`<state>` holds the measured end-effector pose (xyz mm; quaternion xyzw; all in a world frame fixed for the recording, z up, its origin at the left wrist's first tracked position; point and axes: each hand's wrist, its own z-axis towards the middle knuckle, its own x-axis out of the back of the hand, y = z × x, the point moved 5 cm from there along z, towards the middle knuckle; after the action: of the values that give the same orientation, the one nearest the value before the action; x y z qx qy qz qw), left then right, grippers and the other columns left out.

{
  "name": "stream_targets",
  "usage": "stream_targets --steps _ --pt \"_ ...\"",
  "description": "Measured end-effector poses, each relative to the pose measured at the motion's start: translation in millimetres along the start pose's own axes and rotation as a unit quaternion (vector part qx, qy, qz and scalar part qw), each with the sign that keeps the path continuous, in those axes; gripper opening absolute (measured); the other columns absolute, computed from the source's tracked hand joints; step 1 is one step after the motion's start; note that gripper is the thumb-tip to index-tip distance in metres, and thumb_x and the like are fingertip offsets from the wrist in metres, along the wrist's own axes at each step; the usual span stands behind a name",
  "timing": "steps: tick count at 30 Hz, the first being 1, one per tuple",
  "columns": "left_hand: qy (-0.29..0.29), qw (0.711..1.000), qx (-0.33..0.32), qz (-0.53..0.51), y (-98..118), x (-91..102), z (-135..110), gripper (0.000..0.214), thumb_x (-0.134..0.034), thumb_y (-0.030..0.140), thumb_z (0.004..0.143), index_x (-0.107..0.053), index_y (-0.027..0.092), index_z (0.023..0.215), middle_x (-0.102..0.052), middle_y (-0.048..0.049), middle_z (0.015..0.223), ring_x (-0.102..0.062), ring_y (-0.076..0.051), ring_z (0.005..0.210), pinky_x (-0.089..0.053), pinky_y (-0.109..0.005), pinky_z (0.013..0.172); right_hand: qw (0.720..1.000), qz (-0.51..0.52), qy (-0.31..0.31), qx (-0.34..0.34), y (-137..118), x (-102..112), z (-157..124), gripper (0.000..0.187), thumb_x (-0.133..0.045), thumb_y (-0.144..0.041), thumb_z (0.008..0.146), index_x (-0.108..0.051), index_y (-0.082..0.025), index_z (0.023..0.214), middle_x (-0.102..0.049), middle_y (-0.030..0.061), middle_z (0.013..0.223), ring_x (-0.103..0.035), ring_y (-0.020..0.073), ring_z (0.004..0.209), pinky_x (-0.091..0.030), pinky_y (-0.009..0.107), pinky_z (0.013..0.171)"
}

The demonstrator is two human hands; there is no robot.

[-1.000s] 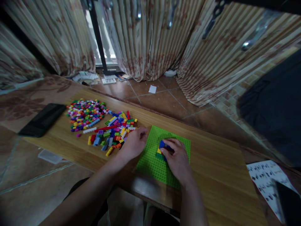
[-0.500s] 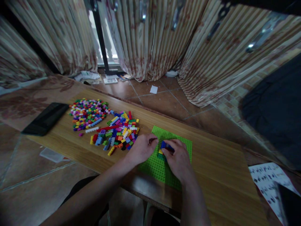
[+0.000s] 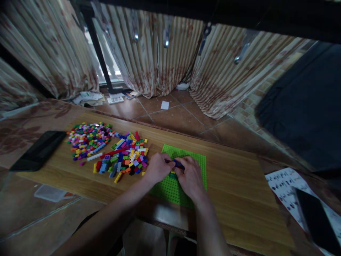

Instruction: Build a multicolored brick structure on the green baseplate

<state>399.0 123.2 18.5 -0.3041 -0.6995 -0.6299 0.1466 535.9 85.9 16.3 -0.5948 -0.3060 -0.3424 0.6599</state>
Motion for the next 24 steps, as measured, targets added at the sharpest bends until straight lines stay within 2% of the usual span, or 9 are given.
stream_targets --steps 3,7,9,12,15,20,24 --pt "0.005 1.0 -0.016 -0.005 -0.3 -0.8 -0.2 0.014 -0.062 0.023 0.078 -0.076 0.018 0.076 -0.073 -0.0041 0.073 -0.064 -0.017 0.069 -0.044 -0.026 0.063 0.999 0.039 0.024 0.004 0.1 1.6 -6.1 0.035 -0.062 -0.035 0.083 -0.07 -0.025 0.116 -0.065 0.0086 0.112 -0.056 0.028 0.11 -0.044 0.049 0.099" --pt "0.009 0.999 -0.027 -0.017 -0.3 -0.7 -1.7 0.013 -0.062 0.022 0.079 -0.073 0.017 0.073 -0.071 -0.0029 0.07 -0.062 -0.015 0.066 -0.041 -0.024 0.06 0.986 0.144 0.084 -0.027 13.1 12.2 -9.3 0.054 -0.065 -0.044 0.08 -0.06 -0.025 0.13 -0.066 0.0093 0.121 -0.059 0.0272 0.114 -0.044 0.049 0.101" --pt "0.006 0.999 -0.033 -0.028 0.3 0.4 -2.7 0.016 -0.061 0.024 0.08 -0.071 0.017 0.069 -0.068 -0.0017 0.065 -0.059 -0.014 0.063 -0.038 -0.024 0.058 0.969 0.187 0.142 -0.075 25.0 21.2 -8.7 0.051 -0.062 -0.047 0.081 -0.064 -0.022 0.125 -0.068 0.011 0.12 -0.063 0.0273 0.111 -0.046 0.049 0.099" --pt "0.0 0.998 -0.043 -0.043 0.7 4.8 -4.3 0.026 -0.058 0.028 0.083 -0.066 0.016 0.062 -0.059 0.0005 0.056 -0.052 -0.012 0.056 -0.032 -0.023 0.053 0.935 0.222 0.238 -0.144 39.8 33.5 -9.2 0.042 -0.061 -0.047 0.08 -0.072 -0.017 0.107 -0.074 0.013 0.109 -0.068 0.0274 0.1 -0.051 0.048 0.092" --pt "0.001 0.995 -0.067 -0.076 -0.6 13.7 -4.3 0.029 -0.053 0.029 0.086 -0.063 0.016 0.062 -0.054 0.0019 0.054 -0.05 -0.012 0.054 -0.031 -0.022 0.052 0.914 0.237 0.289 -0.16 44.4 39.4 -11.1 0.037 -0.062 -0.046 0.079 -0.074 -0.016 0.097 -0.076 0.0125 0.1 -0.07 0.0258 0.091 -0.054 0.045 0.086" --pt "0.049 0.983 -0.098 -0.149 -9.2 44.5 -2.0 0.025 -0.052 0.031 0.084 -0.062 0.016 0.066 -0.054 0.0028 0.057 -0.05 -0.011 0.055 -0.036 -0.021 0.053 0.91 0.239 0.311 -0.133 41.1 41.5 -14.5 0.033 -0.06 -0.044 0.082 -0.075 -0.017 0.094 -0.077 0.011 0.097 -0.071 0.0241 0.09 -0.053 0.042 0.088" --pt "0.112 0.974 -0.068 -0.187 -25.4 87.5 -2.2 0.022 -0.057 0.035 0.08 -0.063 0.016 0.071 -0.052 0.0039 0.056 -0.047 -0.01 0.051 -0.034 -0.02 0.048 0.912 0.224 0.315 -0.136 34.2 42.9 -15.7 0.032 -0.059 -0.043 0.082 -0.076 -0.017 0.092 -0.077 0.011 0.095 -0.071 0.0252 0.091 -0.052 0.043 0.088"
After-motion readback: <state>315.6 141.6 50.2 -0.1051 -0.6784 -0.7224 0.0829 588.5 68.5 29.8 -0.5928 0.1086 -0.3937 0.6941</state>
